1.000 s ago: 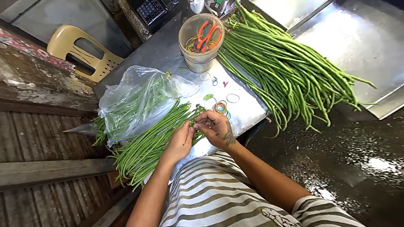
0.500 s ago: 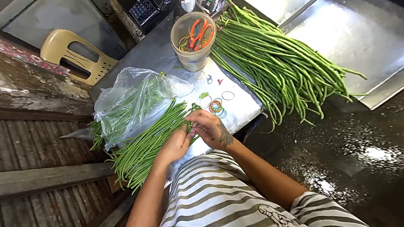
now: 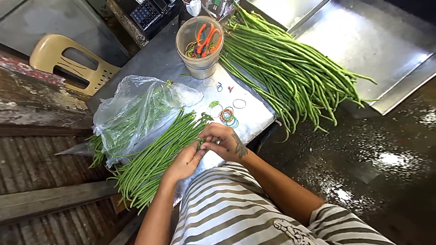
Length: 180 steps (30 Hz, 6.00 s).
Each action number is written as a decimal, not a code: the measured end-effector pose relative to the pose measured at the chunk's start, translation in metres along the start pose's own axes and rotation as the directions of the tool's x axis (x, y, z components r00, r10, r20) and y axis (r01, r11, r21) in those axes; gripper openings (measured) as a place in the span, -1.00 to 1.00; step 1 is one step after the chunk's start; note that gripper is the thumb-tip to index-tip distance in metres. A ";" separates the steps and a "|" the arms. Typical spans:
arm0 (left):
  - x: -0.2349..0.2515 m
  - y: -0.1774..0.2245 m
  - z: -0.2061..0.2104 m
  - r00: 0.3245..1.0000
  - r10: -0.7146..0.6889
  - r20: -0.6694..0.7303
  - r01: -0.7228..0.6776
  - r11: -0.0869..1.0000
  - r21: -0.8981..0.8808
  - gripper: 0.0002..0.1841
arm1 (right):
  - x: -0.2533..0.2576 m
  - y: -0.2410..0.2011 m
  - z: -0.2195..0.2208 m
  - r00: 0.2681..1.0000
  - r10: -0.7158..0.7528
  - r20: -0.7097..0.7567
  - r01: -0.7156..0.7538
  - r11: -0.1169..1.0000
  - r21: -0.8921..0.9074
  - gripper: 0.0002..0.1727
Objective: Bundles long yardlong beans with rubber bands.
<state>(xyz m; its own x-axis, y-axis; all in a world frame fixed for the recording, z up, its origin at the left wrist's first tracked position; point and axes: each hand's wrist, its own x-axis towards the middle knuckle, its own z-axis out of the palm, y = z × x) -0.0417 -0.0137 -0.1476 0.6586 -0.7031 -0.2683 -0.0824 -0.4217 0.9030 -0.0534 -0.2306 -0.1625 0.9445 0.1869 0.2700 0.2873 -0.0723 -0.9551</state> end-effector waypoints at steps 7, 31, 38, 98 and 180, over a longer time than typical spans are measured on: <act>-0.009 -0.009 0.004 0.967 -0.084 -0.240 0.048 0.987 -0.151 -0.57 | 0.006 0.051 -0.098 0.902 0.195 -0.385 -0.425 0.553 -0.717 -0.76; -0.006 0.016 -0.014 0.988 -0.098 -0.122 0.038 0.905 -0.424 -0.75 | 0.002 0.010 -0.053 0.840 0.470 -0.271 -0.278 0.802 0.529 -0.72; -0.006 0.021 -0.015 0.994 -0.103 -0.028 0.088 0.938 -0.334 -0.71 | 0.025 -0.004 -0.030 0.995 0.053 0.090 -0.065 0.990 0.128 -0.17; 0.000 0.074 -0.021 0.892 -0.086 -0.444 0.254 0.907 0.334 -0.58 | 0.059 -0.053 -0.010 0.998 -0.067 0.016 0.064 0.989 0.132 -0.52; 0.019 -0.039 -0.012 0.893 -0.282 -0.351 0.444 0.418 0.793 -0.61 | -0.030 0.072 -0.035 0.960 -0.081 -0.266 -0.122 0.738 -0.664 -0.79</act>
<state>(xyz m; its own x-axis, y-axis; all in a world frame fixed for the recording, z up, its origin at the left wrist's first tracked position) -0.0174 -0.0038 -0.1842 0.8740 -0.3077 -0.3761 -0.3350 -0.9422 -0.0077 -0.0553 -0.2752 -0.2346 0.9262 -0.0756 0.3693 0.2024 -0.7267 -0.6565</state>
